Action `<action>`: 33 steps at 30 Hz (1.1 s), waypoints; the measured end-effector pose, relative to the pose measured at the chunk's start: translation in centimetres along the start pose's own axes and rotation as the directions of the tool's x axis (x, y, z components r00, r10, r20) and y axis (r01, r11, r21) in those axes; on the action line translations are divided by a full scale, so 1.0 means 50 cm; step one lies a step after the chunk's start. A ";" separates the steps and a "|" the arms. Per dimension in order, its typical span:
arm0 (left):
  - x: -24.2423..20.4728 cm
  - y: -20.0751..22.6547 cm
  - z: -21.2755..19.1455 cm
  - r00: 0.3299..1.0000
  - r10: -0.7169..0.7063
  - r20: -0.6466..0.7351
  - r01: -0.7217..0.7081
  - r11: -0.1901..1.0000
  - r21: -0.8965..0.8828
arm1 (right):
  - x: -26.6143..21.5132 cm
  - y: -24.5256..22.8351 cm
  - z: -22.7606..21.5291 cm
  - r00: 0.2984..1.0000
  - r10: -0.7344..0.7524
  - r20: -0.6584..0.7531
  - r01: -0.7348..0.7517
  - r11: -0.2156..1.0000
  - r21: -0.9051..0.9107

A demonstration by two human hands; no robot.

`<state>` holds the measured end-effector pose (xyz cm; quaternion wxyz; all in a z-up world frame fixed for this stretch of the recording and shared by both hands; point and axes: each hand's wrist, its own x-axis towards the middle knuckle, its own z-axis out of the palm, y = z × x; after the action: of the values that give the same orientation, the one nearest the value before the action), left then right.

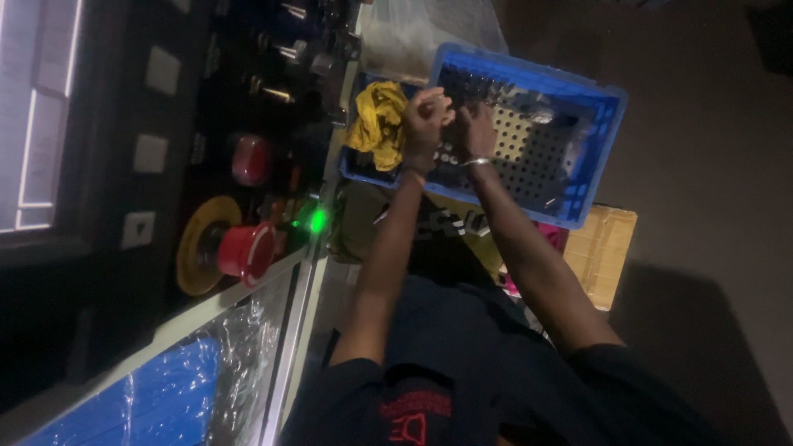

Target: The person handles small metal parts and tools in a workshop, placing items into a blue crate and adjusting components on a machine. They wipe parts with a yellow cloth and continue to organize and assemble the components.

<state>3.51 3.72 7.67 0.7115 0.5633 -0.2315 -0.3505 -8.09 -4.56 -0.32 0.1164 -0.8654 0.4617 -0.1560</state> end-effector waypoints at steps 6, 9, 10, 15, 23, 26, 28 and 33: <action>0.026 -0.080 0.025 0.880 0.466 0.091 -0.454 0.769 0.450 | -0.049 0.004 -0.076 0.985 -0.060 -0.163 0.093 0.975 0.202; 0.037 -0.116 0.031 0.957 0.254 0.137 -0.272 0.638 0.720 | -0.134 0.018 -0.143 0.985 0.172 0.000 -0.163 0.932 0.325; 0.039 -0.128 0.035 0.965 0.238 0.108 -0.248 0.704 0.665 | -0.171 0.029 -0.166 0.981 0.189 -0.047 -0.155 0.902 0.403; 0.043 -0.154 0.055 0.993 -0.116 -0.024 0.118 0.984 0.130 | -0.278 0.110 -0.255 0.950 0.143 -0.277 -0.065 0.960 0.273; 0.011 -0.099 0.056 0.908 0.357 0.219 -0.397 0.567 0.722 | -0.302 0.271 -0.304 0.972 0.232 0.023 -0.232 0.973 -0.020; 0.022 -0.117 0.057 0.999 -0.004 0.039 -0.019 0.813 0.582 | -0.285 0.299 -0.274 0.897 0.349 0.271 -0.269 0.918 -0.291; 0.021 -0.154 0.043 0.998 0.024 0.061 -0.056 0.795 0.604 | -0.276 0.314 -0.259 0.922 0.302 0.244 -0.216 0.921 -0.325; 0.012 -0.257 0.016 0.740 0.562 0.370 -0.498 0.088 0.862 | -0.241 0.327 -0.237 0.916 0.282 0.285 -0.149 0.899 -0.411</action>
<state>0.26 1.20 -4.56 0.3351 0.7482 -0.5538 0.1454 -31.35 -4.10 3.01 0.0405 -0.8276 0.5506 0.1014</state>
